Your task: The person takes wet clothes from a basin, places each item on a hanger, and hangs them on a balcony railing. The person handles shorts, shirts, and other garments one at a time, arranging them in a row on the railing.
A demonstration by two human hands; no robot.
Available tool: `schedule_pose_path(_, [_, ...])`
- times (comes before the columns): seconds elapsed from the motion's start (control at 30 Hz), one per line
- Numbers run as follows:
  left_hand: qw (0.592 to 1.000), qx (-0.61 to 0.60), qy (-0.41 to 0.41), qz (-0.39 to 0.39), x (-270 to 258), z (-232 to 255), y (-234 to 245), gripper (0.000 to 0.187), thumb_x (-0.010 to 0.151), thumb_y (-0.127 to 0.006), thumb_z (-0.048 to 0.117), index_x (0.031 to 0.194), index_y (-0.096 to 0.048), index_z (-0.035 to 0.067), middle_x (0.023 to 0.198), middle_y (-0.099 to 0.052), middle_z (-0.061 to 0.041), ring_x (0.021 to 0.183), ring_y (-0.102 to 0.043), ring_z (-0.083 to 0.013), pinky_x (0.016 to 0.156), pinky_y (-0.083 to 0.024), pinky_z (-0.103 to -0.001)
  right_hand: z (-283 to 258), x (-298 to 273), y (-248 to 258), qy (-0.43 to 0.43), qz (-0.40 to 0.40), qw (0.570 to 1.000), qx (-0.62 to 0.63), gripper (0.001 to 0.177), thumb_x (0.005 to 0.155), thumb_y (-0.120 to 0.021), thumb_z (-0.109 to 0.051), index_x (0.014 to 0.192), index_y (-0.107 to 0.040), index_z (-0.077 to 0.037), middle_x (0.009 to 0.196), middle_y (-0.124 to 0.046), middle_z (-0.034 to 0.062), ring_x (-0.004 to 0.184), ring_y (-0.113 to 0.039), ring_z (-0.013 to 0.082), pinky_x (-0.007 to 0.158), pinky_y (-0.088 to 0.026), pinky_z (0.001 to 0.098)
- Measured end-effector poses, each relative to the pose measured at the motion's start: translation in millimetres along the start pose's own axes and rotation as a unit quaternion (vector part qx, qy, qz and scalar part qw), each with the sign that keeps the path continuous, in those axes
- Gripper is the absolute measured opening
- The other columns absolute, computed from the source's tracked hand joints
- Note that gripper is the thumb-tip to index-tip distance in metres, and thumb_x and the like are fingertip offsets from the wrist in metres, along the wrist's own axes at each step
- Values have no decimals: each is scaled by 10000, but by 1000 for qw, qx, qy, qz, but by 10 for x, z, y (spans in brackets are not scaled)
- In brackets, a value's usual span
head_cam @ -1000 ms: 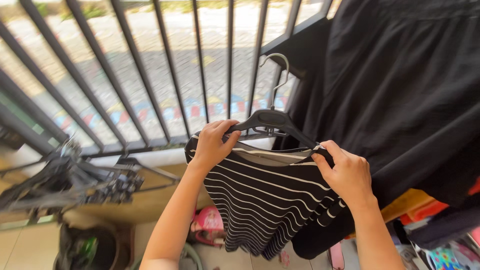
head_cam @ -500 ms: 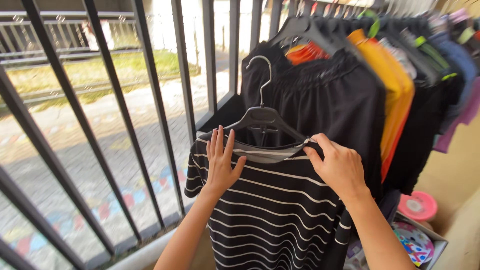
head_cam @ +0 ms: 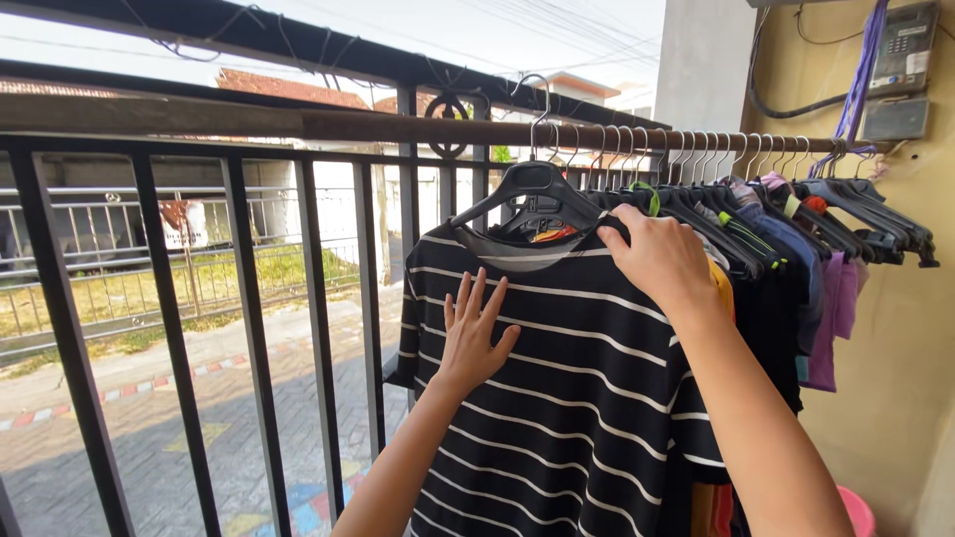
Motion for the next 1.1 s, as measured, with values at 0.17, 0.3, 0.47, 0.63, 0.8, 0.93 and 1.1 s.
schedule_pose_path(0.17, [999, 18, 2, -38, 82, -55, -94, 759, 922, -649, 422, 1594, -365, 214, 1672, -259, -178, 1568, -131, -396, 1209, -78, -654, 51, 214, -228, -55, -85, 995, 12, 396, 968, -596, -491, 1171, -718, -174, 939, -758, 197, 935, -721, 416, 835, -570, 516])
schedule_pose_path(0.3, [996, 18, 24, -79, -9, -105, -189, 762, 918, -649, 440, 1588, -359, 221, 1659, -271, -167, 1566, -123, -389, 1198, -81, -659, 21, 243, -371, -47, -107, 993, 11, 411, 959, -584, -505, 1189, -714, -190, 997, -765, 174, 975, -725, 386, 868, -565, 504])
schedule_pose_path(0.47, [994, 21, 37, -101, -92, -180, -265, 773, 908, -653, 446, 1587, -354, 229, 1658, -274, -164, 1565, -122, -385, 1200, -79, -659, -34, 145, -480, -37, -135, 990, 6, 418, 965, -566, -516, 1212, -709, -212, 996, -770, 147, 1000, -723, 363, 881, -561, 496])
schedule_pose_path(0.63, [994, 14, 49, -96, -121, -213, -342, 763, 919, -655, 446, 1587, -356, 227, 1658, -278, -171, 1565, -119, -395, 1194, -79, -668, -105, 54, -513, -47, -138, 989, 1, 404, 970, -580, -480, 1258, -688, -218, 1004, -762, 145, 990, -721, 369, 847, -574, 495])
schedule_pose_path(0.8, [994, 20, 47, -95, -183, -167, -382, 777, 909, -655, 452, 1591, -355, 231, 1651, -290, -173, 1560, -136, -407, 1185, -92, -679, -169, -143, -461, -11, -74, 997, 13, 435, 955, -638, -408, 1294, -673, -139, 1142, -727, 121, 976, -730, 353, 806, -590, 473])
schedule_pose_path(0.93, [994, 14, 45, -94, -267, -106, -391, 793, 896, -667, 443, 1592, -354, 227, 1655, -296, -177, 1555, -151, -423, 1185, -109, -682, -308, -359, -438, 69, 14, 997, 32, 532, 936, -687, -330, 1383, -638, -46, 1268, -671, 123, 1101, -686, 303, 913, -549, 451])
schedule_pose_path(1.1, [992, 14, 54, -113, -439, -44, -450, 794, 906, -675, 442, 1596, -351, 222, 1652, -294, -193, 1553, -158, -439, 1174, -110, -694, -474, -722, -476, 180, 127, 975, 8, 528, 890, -712, -283, 1365, -655, -60, 1382, -641, 132, 1372, -506, 323, 1147, -354, 564])
Point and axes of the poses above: each hand's wrist, its own x-axis towards the middle knuckle, its own y-axis out of the back of the hand, z = x × y, the point moved 6 cm from there along x, towards the middle knuckle
